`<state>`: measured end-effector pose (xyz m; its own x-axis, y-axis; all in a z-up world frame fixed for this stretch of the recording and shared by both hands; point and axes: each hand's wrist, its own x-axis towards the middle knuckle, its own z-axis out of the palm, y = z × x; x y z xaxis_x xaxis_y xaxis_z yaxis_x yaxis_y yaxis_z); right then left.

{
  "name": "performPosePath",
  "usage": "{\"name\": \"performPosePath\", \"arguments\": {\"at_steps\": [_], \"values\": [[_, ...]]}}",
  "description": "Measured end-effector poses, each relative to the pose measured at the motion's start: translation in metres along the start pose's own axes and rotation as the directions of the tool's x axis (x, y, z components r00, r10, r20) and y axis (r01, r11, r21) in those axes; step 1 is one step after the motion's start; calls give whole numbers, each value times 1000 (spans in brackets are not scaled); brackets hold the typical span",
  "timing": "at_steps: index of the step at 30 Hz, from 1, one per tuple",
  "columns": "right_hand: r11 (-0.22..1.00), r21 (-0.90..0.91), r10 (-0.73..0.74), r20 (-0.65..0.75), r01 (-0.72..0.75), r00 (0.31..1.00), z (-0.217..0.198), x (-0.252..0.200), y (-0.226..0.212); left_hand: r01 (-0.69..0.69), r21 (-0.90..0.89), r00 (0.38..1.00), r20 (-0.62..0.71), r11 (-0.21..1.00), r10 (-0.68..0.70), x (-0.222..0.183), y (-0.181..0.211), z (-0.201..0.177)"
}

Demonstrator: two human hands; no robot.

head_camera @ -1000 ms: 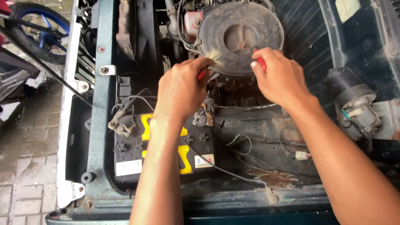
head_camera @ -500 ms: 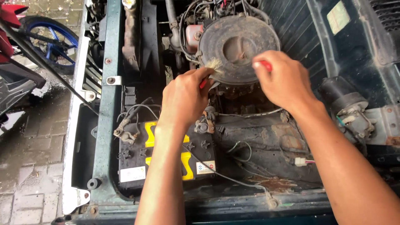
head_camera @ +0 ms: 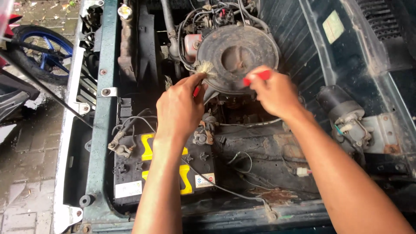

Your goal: Cleaning the exterior of an air filter housing in a car engine bay using a small brush to remove dirt and grime.

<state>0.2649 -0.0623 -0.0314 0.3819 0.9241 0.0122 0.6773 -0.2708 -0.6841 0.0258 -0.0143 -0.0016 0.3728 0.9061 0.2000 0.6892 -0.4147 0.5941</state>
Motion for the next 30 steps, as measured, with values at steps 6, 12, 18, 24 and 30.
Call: {"name": "performPosePath", "arguments": {"at_steps": [6,12,18,24,30], "values": [[882,-469,-16,-122,-43,992,-15,15,34,35,-14,999,4,999,-35,2,-11,0],[955,-130,-265,36,267,964,25,-5,-5,16,-2,1000,4,1000,-16,4,-15,8],[994,-72,88,91,-82,992,-13,-5,-26,34,7,999,40,999,-34,4,-15,5],[823,-550,-158,22,144,987,-32,1,-3,68,6,997,42,998,-69,3,-14,-1],[706,-365,-539,279,607,795,31,-28,-26,56,0,998,15,998,-56,3,-15,1]]}}
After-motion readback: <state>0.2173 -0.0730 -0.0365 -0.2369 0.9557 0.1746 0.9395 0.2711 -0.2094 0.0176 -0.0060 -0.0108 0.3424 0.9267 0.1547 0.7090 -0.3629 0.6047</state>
